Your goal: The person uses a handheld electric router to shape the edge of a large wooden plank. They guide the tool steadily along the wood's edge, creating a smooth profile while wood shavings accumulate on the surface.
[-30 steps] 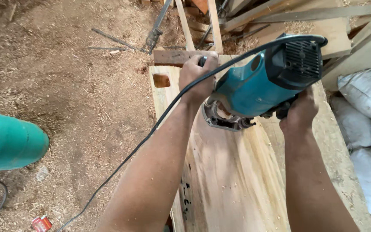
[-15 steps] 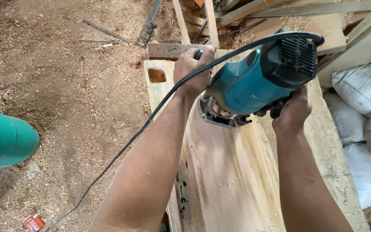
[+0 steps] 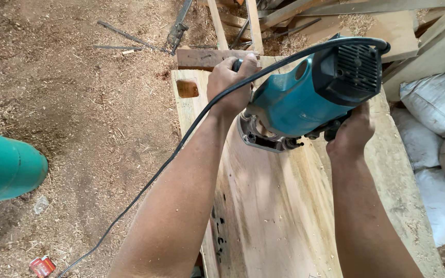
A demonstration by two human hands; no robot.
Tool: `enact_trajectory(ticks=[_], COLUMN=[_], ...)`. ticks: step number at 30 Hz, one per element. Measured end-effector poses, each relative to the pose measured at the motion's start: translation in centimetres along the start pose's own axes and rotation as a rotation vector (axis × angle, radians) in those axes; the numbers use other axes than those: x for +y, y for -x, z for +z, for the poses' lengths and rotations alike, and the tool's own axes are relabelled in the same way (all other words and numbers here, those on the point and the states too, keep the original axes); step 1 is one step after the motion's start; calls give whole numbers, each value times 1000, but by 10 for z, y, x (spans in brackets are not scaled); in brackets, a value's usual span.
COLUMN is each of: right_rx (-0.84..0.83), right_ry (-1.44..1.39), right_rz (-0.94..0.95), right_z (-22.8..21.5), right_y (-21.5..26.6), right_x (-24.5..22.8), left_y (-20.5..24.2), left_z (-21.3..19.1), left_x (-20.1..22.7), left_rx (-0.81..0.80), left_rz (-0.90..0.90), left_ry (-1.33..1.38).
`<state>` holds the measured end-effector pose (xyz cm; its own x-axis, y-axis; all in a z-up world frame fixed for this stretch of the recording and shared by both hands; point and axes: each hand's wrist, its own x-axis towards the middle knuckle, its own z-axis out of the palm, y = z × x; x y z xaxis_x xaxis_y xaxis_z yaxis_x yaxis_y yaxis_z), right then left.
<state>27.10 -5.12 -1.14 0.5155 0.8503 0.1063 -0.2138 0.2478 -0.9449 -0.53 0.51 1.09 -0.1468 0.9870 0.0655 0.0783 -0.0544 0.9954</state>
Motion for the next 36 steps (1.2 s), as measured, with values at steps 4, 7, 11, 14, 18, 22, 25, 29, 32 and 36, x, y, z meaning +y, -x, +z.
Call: enact_trajectory(ticks=[4,7,11,14,18,22,25,29,32,36], right_rx=[13,26,11,4,15,57,28,35,18,48], right_ry=[6,28,10,74,45,111,91,56,27,56], right_rz=[-10,-22,-7,-16,-15,13,-6,-30,-16,-8], right_z=[2,6,11,14,15,12,9,6,7,10], right_y=[3,5,10,14,15,15,12,10,9,11], right_x=[-1,-3,-8,-10,-9,-8,-5,-2,-2,-3], left_y=[-1,-2,-2,-3,-3,-4,-5,-4,-4,-4], left_z=[1,0,-1,-2,-1,-2,-2,-2,-1,-2], left_x=[-2,-2,1,0,-1,-1,-1,-4,-3,-4], left_rx=[-20,-27,-29,-33,-35,-36,-39,-47,-45,-40], left_rz=[-19,-27,-21,-10,-5,-7,-14,-16,-14,-18], left_ry=[16,17,42,37,42,57,36,31,43,27])
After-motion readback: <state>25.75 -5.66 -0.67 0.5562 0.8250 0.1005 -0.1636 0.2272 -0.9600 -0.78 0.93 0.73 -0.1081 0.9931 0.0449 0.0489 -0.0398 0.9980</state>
